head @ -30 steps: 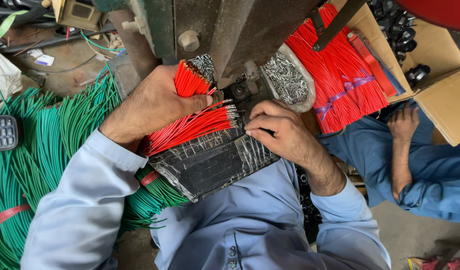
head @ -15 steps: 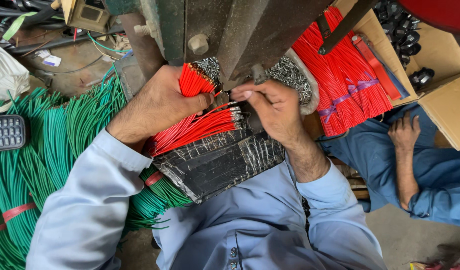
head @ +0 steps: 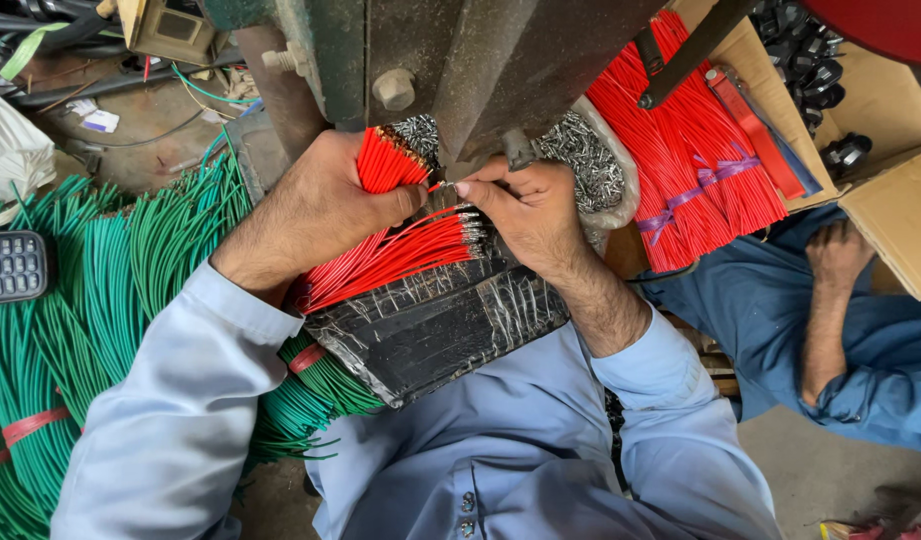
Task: The person holds a bundle of red insulated wires and, one at a time, inserts the stripped end of a wire with a metal terminal into a bench-mounted crimping press, operates the press to crimp the terminal onto the wire, and sets the finished wire onto a growing pile on the work surface.
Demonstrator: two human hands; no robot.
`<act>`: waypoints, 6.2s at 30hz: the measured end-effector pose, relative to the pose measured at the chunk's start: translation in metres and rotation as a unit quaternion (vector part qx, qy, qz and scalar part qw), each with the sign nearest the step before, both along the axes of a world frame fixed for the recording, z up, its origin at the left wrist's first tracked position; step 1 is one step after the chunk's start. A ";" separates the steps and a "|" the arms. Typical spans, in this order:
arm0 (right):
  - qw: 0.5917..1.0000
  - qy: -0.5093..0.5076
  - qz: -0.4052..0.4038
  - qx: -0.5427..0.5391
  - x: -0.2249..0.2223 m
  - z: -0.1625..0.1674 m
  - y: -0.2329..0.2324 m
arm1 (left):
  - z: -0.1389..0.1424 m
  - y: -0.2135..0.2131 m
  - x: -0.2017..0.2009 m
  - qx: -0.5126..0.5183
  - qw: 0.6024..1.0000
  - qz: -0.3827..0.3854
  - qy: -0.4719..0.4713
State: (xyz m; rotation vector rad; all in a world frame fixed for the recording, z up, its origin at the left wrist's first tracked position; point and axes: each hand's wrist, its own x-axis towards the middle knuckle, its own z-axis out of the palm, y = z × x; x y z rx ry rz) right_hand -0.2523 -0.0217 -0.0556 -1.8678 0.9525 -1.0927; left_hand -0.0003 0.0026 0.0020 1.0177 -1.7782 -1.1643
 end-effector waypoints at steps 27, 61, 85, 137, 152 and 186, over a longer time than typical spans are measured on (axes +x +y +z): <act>0.956 0.256 -0.106 -0.097 -0.065 0.037 -0.003 | 0.004 0.003 -0.002 -0.003 1.000 -0.004 -0.021; 0.951 0.296 0.079 -0.054 -0.056 0.050 0.043 | 0.003 0.002 -0.001 0.019 1.000 -0.009 -0.015; 0.996 -0.086 0.022 0.031 -0.021 0.004 0.012 | 0.009 0.001 0.000 0.013 0.999 -0.026 -0.028; 0.993 -0.071 0.085 0.036 -0.012 0.018 0.018 | 0.007 0.004 -0.002 0.016 1.000 0.002 -0.013; 0.963 0.262 0.024 -0.056 -0.062 0.047 0.031 | 0.008 0.004 -0.001 0.013 0.999 -0.015 -0.033; 1.000 0.013 -0.009 0.018 0.000 0.001 0.001 | 0.001 -0.001 0.000 0.033 0.999 0.015 -0.007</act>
